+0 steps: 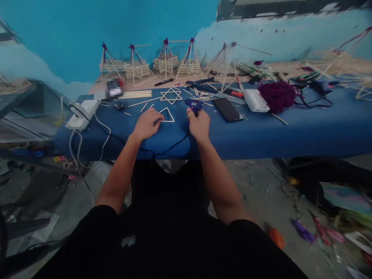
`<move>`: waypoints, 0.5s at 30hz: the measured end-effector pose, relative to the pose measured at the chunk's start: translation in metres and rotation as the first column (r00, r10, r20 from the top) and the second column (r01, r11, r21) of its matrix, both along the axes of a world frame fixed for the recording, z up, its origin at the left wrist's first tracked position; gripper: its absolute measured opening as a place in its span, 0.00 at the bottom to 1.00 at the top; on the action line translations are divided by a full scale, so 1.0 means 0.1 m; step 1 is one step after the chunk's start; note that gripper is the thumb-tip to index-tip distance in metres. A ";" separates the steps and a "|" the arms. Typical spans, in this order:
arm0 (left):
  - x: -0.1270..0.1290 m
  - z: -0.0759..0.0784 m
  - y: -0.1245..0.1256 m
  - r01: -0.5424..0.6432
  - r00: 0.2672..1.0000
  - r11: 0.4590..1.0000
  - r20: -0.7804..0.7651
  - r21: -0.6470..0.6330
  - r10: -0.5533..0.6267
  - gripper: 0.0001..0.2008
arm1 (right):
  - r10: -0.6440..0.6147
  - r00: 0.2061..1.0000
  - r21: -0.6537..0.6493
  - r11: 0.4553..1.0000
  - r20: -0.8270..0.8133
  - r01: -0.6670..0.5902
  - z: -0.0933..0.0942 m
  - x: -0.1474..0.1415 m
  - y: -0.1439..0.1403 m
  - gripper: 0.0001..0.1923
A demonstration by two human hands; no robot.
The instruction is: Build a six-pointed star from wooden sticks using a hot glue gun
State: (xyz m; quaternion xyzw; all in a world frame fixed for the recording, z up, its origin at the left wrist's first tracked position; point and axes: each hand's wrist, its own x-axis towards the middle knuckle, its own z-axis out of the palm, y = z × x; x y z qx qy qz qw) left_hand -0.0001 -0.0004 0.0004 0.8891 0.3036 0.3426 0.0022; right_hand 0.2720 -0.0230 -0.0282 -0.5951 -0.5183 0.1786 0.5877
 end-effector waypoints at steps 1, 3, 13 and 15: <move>0.00 0.00 0.00 0.003 1.000 1.000 -0.003 -0.005 -0.003 0.13 | 0.000 1.000 -0.004 1.000 0.004 0.000 0.01 0.00 -0.01 0.23; -0.01 0.00 -0.01 -0.002 1.000 1.000 -0.004 -0.020 0.002 0.14 | -0.001 1.000 -0.010 1.000 0.013 0.001 0.03 -0.01 -0.03 0.23; -0.01 -0.04 0.03 -0.010 1.000 0.986 0.016 -0.167 0.013 0.14 | 0.004 0.998 -0.016 1.000 0.060 -0.003 0.07 -0.02 -0.05 0.20; 0.00 -0.01 0.01 -0.001 1.000 0.989 0.022 -0.150 0.004 0.14 | 0.005 0.998 -0.020 1.000 0.056 -0.004 0.07 0.00 -0.05 0.19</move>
